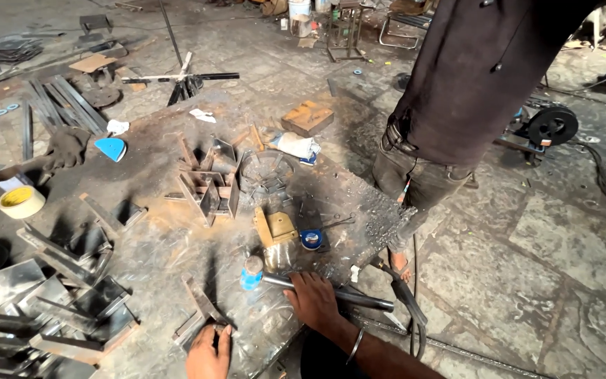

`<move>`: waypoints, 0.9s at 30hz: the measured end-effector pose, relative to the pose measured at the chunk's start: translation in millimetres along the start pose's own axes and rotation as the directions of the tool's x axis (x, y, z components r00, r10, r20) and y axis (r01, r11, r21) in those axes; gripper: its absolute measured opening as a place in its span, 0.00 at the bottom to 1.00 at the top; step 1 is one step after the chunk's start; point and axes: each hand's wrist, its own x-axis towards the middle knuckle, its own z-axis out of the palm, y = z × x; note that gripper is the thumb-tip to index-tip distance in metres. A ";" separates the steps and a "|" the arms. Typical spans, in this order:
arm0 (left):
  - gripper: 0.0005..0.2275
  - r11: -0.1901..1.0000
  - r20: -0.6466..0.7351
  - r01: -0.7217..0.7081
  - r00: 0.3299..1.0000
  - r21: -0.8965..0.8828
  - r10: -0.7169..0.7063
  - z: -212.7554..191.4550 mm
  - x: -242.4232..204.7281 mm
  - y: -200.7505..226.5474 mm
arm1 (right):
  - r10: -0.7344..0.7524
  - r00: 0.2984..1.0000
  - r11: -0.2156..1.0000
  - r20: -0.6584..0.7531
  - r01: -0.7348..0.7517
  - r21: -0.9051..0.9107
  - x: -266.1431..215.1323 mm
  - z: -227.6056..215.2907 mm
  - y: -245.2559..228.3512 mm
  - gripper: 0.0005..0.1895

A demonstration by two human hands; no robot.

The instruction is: Handling and hammering metal brackets on a workbench in a workshop.

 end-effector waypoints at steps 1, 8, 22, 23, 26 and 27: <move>0.13 1.000 -0.001 0.013 1.000 -0.002 -0.013 -4.1 0.7 6.3 | -0.002 1.000 1.000 -0.008 0.001 -0.008 0.6 0.2 0.0 0.19; 0.13 0.999 0.022 0.038 0.999 0.002 -0.038 -11.0 1.2 13.3 | 0.028 1.000 1.000 0.003 -0.028 -0.009 3.1 4.1 2.0 0.19; 0.11 0.996 0.030 0.045 0.999 -0.078 -0.043 -42.2 0.1 50.8 | 0.009 1.000 0.998 -0.008 -0.009 -0.059 4.1 13.4 6.5 0.20; 0.11 0.996 0.032 0.047 0.998 -0.079 -0.045 -40.4 -0.9 48.5 | 0.009 1.000 0.998 -0.006 -0.010 -0.060 3.7 13.4 6.4 0.20; 0.12 0.998 0.015 0.034 0.999 -0.050 -0.033 -35.3 -1.1 43.4 | 0.038 0.999 0.996 0.032 -0.035 -0.076 4.4 13.0 7.0 0.20; 0.12 0.999 0.014 0.035 0.999 -0.040 -0.034 -34.6 -0.9 42.1 | 0.031 0.999 0.997 0.029 -0.029 -0.070 4.3 13.2 6.8 0.20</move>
